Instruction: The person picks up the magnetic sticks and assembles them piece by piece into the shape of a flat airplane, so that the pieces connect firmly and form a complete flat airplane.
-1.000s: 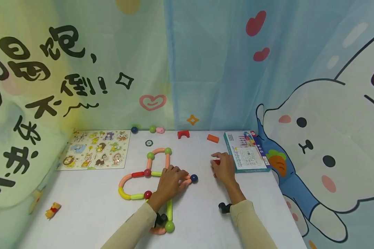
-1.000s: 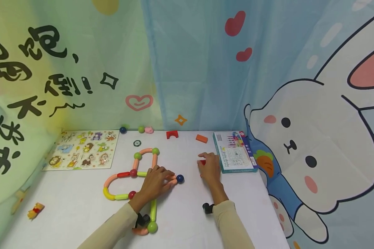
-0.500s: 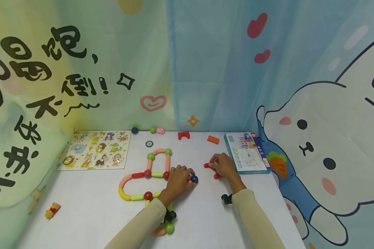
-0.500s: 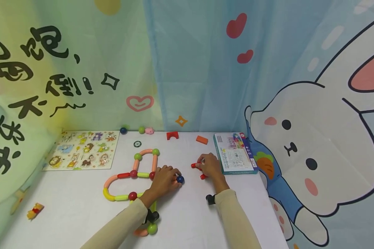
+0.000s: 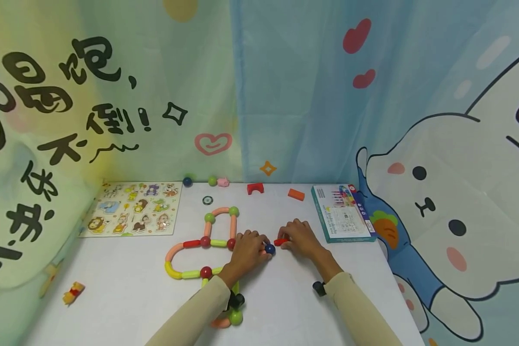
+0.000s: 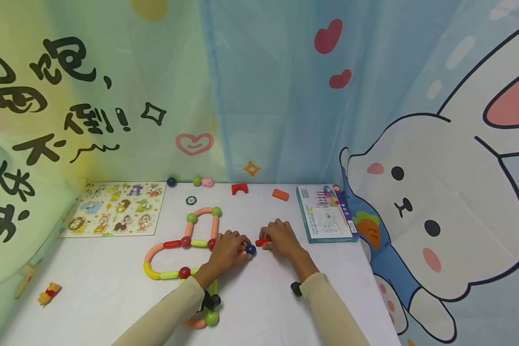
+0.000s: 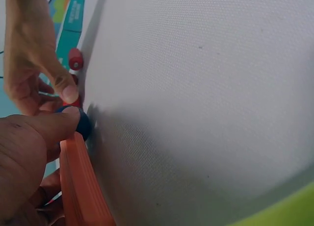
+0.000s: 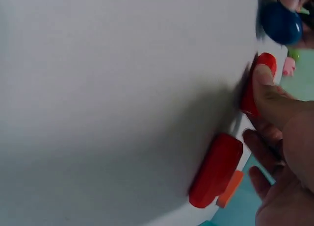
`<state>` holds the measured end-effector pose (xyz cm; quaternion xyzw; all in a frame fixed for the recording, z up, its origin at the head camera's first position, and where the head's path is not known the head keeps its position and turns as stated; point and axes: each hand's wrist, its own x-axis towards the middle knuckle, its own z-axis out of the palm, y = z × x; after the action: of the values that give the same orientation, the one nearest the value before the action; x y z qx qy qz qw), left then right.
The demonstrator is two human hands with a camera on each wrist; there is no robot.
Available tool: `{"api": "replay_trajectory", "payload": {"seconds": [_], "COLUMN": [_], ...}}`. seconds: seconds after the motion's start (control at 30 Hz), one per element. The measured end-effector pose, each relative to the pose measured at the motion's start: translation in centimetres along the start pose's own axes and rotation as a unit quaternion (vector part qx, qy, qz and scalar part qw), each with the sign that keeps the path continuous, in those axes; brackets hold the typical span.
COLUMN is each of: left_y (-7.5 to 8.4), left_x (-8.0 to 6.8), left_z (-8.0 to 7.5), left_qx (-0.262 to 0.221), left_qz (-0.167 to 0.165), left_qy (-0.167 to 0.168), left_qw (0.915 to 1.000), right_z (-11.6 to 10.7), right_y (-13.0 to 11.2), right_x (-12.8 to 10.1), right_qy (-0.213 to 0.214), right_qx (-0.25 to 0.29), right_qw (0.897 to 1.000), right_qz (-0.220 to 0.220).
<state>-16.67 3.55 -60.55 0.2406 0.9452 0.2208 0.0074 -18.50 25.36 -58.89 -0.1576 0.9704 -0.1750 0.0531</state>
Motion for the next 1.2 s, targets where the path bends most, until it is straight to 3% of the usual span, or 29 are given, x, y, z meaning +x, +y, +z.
{"api": "replay_trajectory", "payload": {"seconds": [0.43, 0.67, 0.97, 1.07, 1.2], "left_y": [-0.2, -0.4, -0.5, -0.6, -0.6], "left_x": [0.0, 0.1, 0.2, 0.3, 0.3], "left_z": [0.2, 0.0, -0.1, 0.0, 0.1], "left_qx": [-0.006, -0.007, -0.013, -0.018, -0.025], "left_qz": [-0.008, -0.020, -0.023, -0.022, -0.022], "left_qy": [0.013, 0.005, 0.006, 0.009, 0.011], "left_qw": [0.9999, 0.9998, 0.9996, 0.9996, 0.9994], "right_z": [0.9, -0.2, -1.3, -0.9, -0.3], "right_y": [-0.6, 1.6, 2.9, 2.6, 1.1], "right_x": [-0.4, -1.0, -1.2, -0.9, -1.6], "right_qy": [0.039, 0.078, 0.004, -0.001, 0.029], "right_qx": [0.023, 0.055, 0.092, 0.076, 0.027], "right_qw": [0.999, 0.994, 0.985, 0.986, 0.992], "right_qz": [-0.019, 0.060, 0.147, 0.147, 0.118]}}
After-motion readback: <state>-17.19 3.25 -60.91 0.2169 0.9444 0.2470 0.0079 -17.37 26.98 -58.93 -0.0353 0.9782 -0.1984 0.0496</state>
